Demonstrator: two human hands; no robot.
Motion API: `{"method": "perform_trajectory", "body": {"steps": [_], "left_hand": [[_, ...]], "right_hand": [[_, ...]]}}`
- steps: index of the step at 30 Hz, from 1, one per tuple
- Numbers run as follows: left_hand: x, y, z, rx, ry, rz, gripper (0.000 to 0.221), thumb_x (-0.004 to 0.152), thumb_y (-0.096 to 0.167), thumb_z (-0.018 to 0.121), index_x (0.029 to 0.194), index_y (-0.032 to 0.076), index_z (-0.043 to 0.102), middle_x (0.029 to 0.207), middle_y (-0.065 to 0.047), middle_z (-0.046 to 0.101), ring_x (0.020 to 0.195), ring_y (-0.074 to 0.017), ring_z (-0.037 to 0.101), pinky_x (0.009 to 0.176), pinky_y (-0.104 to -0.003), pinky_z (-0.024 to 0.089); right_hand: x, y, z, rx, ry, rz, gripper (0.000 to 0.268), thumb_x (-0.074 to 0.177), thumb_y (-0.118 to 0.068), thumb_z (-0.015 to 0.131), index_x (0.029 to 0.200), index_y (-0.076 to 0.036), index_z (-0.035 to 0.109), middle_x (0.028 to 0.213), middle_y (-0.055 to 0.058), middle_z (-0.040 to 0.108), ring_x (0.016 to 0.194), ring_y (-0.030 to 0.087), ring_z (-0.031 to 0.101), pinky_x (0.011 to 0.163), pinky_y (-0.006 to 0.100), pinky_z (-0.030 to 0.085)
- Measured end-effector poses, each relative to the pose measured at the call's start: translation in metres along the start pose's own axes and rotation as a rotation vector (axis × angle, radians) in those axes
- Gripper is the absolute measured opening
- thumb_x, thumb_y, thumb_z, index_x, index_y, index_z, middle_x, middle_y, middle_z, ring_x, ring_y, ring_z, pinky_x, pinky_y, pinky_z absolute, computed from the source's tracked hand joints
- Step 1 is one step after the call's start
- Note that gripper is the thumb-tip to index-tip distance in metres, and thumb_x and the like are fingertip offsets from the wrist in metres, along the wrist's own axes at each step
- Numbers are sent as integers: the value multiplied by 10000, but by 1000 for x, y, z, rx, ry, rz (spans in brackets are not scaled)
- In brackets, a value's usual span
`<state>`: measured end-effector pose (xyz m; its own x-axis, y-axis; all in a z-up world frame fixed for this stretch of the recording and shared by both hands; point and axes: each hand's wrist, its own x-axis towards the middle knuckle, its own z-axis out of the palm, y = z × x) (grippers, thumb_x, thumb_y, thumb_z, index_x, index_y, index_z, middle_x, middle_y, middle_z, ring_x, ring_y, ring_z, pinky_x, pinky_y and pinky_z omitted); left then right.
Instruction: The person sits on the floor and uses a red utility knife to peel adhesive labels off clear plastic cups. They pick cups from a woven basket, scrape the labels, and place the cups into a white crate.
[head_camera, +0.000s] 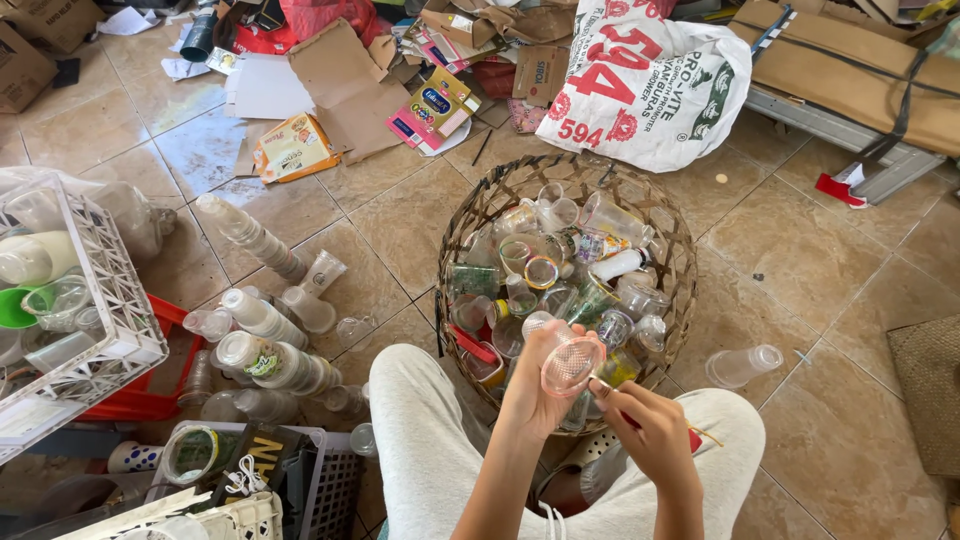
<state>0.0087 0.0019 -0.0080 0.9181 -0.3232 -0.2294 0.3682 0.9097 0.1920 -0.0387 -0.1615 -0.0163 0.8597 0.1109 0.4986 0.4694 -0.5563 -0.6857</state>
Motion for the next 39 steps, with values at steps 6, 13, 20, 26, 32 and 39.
{"method": "perform_trajectory", "body": {"steps": [6,13,20,26,32,39], "left_hand": [[-4,9,9,-91,-110,-21,349,976,140,535,1307,38,487,1206,-184,605,1370,-425,531,1092,-480,506],[5,-7,-9,-67,-249,46,211,972,232,584,1105,70,607,1242,-122,592,1213,-185,568,1030,-337,502],[3,-8,-5,-394,-242,72,362,952,157,618,1289,147,485,939,38,596,890,-83,632,934,-292,523],[5,-3,-4,-300,-125,169,260,917,77,620,1146,143,516,944,5,598,880,-95,619,862,-280,547],[5,1,-1,-217,-52,129,255,916,65,626,1136,135,518,974,-3,595,909,-105,606,858,-296,541],[9,-1,-4,-205,25,78,206,901,69,649,1070,128,547,926,-34,627,903,-119,619,861,-294,538]], "right_hand": [[-17,30,11,391,15,16,150,850,-63,711,982,-8,756,647,-2,635,485,70,417,456,209,317],[-23,23,19,539,-51,7,189,822,9,718,1008,-3,749,733,14,687,515,82,429,471,214,349],[-15,12,18,420,-110,-23,124,791,-63,753,901,-4,756,721,24,699,496,112,469,460,232,381],[-7,-3,21,215,-9,-72,154,759,-39,755,910,-38,785,627,-15,594,467,96,385,435,236,301],[-8,3,26,23,85,-148,227,731,-54,783,949,-116,784,651,-30,569,475,101,347,443,247,283],[-12,19,29,-21,149,-121,281,751,-53,792,1021,-129,785,680,-27,618,487,80,394,447,232,306]]}}
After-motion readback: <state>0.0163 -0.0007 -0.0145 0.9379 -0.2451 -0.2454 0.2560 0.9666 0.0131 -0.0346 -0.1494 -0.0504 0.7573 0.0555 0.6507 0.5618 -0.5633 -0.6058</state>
